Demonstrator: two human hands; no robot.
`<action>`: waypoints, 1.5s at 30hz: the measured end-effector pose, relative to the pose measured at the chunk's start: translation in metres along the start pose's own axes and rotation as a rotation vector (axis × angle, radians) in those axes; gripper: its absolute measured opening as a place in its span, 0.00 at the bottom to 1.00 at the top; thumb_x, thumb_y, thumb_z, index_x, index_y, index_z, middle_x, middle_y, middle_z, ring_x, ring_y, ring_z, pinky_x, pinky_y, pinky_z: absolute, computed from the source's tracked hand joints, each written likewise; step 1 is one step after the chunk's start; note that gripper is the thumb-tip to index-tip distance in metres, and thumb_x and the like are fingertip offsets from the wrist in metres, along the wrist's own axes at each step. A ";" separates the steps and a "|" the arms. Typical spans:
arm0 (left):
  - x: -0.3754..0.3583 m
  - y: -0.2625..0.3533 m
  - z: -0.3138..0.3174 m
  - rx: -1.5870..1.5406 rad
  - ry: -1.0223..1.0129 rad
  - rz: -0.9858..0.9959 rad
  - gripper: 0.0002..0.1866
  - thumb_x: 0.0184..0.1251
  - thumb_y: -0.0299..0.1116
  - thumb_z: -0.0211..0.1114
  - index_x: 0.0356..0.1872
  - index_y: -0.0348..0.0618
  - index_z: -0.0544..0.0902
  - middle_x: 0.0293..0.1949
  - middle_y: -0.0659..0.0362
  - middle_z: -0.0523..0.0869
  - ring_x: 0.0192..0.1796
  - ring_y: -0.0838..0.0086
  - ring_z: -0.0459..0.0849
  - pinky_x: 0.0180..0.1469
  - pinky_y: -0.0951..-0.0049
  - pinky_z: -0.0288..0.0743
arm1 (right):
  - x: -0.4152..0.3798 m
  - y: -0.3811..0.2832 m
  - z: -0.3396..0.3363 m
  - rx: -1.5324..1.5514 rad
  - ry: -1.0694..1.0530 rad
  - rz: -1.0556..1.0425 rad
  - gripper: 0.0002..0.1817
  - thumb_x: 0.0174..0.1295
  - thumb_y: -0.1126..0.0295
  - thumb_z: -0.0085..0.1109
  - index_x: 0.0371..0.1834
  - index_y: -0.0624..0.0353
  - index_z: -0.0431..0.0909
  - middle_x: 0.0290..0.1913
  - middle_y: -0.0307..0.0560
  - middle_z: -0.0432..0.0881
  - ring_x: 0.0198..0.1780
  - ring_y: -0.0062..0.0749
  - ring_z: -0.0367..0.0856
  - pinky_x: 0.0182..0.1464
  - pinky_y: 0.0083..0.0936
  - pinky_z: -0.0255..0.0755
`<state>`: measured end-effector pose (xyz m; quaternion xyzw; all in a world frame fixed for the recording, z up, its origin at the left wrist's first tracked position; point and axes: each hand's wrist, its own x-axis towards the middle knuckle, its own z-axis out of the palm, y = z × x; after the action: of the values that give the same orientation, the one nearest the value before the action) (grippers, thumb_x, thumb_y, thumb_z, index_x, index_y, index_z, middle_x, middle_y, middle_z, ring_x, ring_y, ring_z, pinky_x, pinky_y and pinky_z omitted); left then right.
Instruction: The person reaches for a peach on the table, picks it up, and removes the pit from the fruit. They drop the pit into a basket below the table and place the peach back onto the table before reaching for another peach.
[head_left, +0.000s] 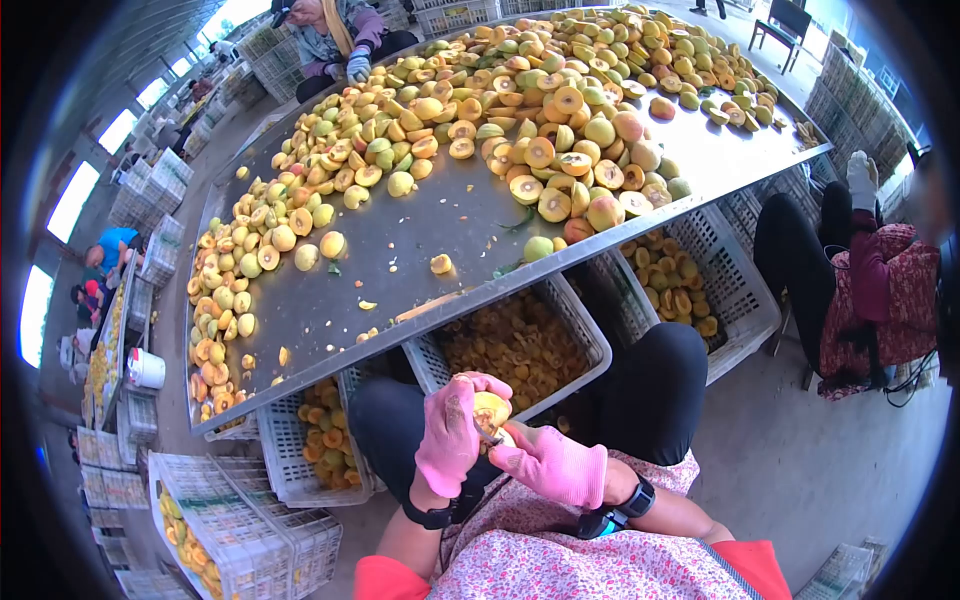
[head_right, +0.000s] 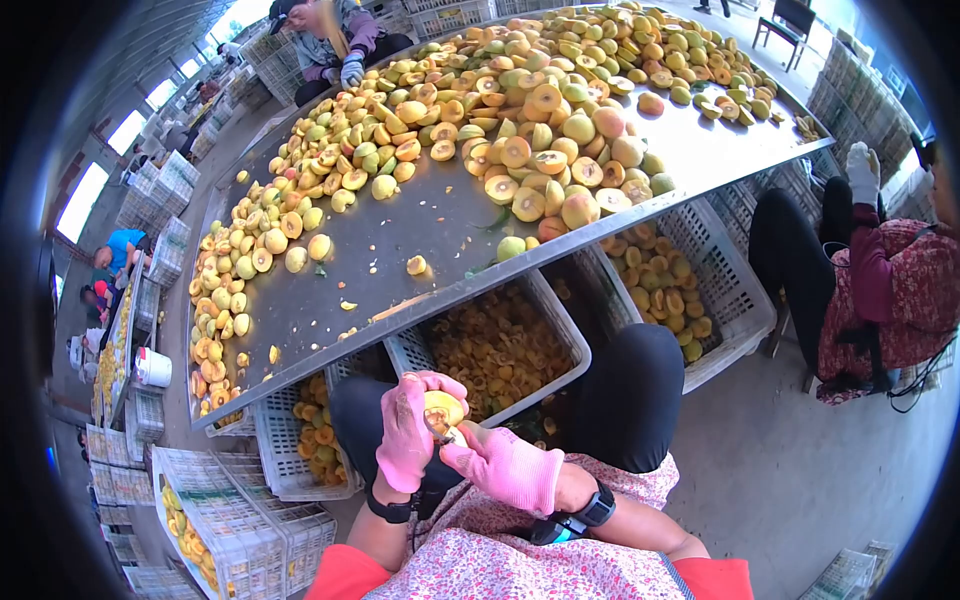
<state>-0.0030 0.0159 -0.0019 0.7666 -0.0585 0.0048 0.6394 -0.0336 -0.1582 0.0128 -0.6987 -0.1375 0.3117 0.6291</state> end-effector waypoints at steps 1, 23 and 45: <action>0.001 -0.001 -0.002 0.001 -0.004 -0.004 0.35 0.85 0.57 0.39 0.36 0.34 0.80 0.33 0.53 0.87 0.34 0.69 0.87 0.42 0.69 0.81 | 0.001 0.006 0.001 0.055 -0.021 0.032 0.24 0.80 0.46 0.49 0.47 0.60 0.76 0.28 0.38 0.76 0.30 0.24 0.72 0.36 0.29 0.69; 0.025 -0.004 0.010 -0.505 0.368 -0.365 0.39 0.77 0.73 0.38 0.47 0.45 0.80 0.35 0.57 0.88 0.22 0.79 0.80 0.19 0.83 0.69 | 0.013 0.049 -0.033 0.963 -0.105 0.061 0.23 0.77 0.45 0.53 0.48 0.57 0.74 0.19 0.30 0.66 0.13 0.12 0.58 0.15 0.17 0.50; 0.268 -0.140 -0.327 0.990 0.142 -0.313 0.34 0.58 0.27 0.74 0.69 0.48 0.77 0.69 0.51 0.75 0.55 0.61 0.81 0.58 0.64 0.78 | 0.075 0.121 -0.025 -0.575 0.110 0.448 0.29 0.73 0.53 0.54 0.69 0.61 0.63 0.48 0.70 0.86 0.52 0.66 0.84 0.54 0.52 0.75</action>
<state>0.2987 0.3384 -0.0575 0.9744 0.1094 -0.0120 0.1961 0.0153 -0.1544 -0.1231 -0.8754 -0.0291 0.3523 0.3298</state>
